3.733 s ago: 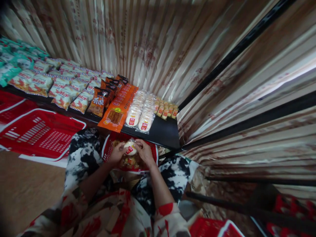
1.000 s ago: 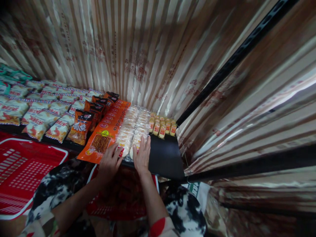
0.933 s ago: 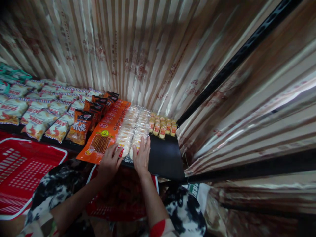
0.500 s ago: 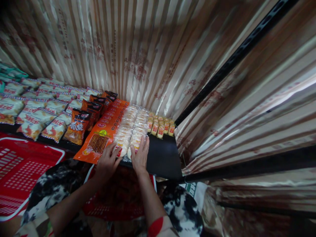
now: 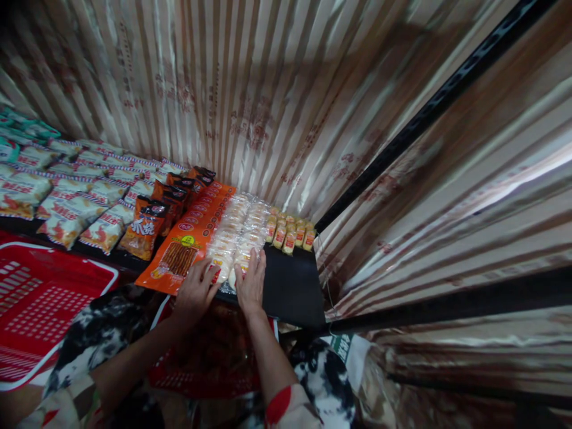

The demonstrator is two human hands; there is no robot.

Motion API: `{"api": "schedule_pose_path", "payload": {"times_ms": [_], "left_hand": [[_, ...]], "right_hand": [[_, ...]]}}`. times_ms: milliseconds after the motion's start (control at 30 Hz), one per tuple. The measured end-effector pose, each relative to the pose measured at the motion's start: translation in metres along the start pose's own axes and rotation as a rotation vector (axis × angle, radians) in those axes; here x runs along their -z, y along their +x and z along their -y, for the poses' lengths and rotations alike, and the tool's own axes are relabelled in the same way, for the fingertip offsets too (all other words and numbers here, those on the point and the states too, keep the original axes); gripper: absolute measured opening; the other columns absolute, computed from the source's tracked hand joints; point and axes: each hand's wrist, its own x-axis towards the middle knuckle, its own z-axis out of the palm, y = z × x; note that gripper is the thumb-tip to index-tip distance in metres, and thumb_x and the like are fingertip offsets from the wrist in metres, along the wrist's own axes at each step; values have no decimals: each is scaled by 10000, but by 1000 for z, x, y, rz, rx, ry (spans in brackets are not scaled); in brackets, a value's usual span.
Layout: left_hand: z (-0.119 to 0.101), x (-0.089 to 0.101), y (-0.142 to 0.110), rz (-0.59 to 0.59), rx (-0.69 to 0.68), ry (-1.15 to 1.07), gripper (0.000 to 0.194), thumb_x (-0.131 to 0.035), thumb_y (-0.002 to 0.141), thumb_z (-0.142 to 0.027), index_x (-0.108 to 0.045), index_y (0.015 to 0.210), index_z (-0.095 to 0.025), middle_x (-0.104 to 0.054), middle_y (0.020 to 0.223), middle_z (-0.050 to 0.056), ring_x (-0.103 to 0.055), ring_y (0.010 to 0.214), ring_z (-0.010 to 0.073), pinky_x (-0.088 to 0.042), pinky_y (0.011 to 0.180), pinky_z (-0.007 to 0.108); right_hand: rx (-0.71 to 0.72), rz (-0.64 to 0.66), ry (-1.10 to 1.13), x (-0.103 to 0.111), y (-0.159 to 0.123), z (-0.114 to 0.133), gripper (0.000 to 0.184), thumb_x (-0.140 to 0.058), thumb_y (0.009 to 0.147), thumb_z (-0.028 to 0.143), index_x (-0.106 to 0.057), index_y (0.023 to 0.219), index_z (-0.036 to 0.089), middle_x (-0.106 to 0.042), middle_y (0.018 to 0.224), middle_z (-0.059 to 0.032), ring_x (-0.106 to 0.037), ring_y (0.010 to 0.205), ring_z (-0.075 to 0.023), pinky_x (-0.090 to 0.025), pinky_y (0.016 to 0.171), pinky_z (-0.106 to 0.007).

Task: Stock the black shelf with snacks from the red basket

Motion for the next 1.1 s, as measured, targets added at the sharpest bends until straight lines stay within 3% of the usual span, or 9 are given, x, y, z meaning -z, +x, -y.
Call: {"api": "schedule_pose_path", "payload": {"times_ms": [267, 667, 1100], "left_hand": [[0, 0, -1, -10, 10, 13, 298, -582, 813, -197, -570, 1097, -106, -510, 1207, 185, -474, 1138, 303, -473, 930, 432], [1, 0, -5, -13, 8, 28, 315, -593, 798, -194, -567, 1098, -102, -505, 1236, 195, -459, 1170, 317, -467, 943, 450], [3, -1, -3, 16, -5, 33, 301, -546, 830, -209, -554, 1118, -123, -504, 1236, 186, -467, 1173, 309, -465, 946, 451]], "right_hand": [[-32, -40, 62, 1, 0, 0, 730, -388, 884, 508, -133, 1445, 116, -192, 1468, -196, -156, 1384, -266, -260, 1092, -487], [-81, -34, 94, 3, 0, 0, 773, -417, 862, 527, -137, 1447, 105, -256, 1466, -190, -247, 1360, -267, -280, 1083, -462], [-23, -34, 84, 0, 3, -5, 717, -412, 865, 522, -203, 1437, 144, -334, 1433, -170, -305, 1330, -263, -317, 1058, -470]]}}
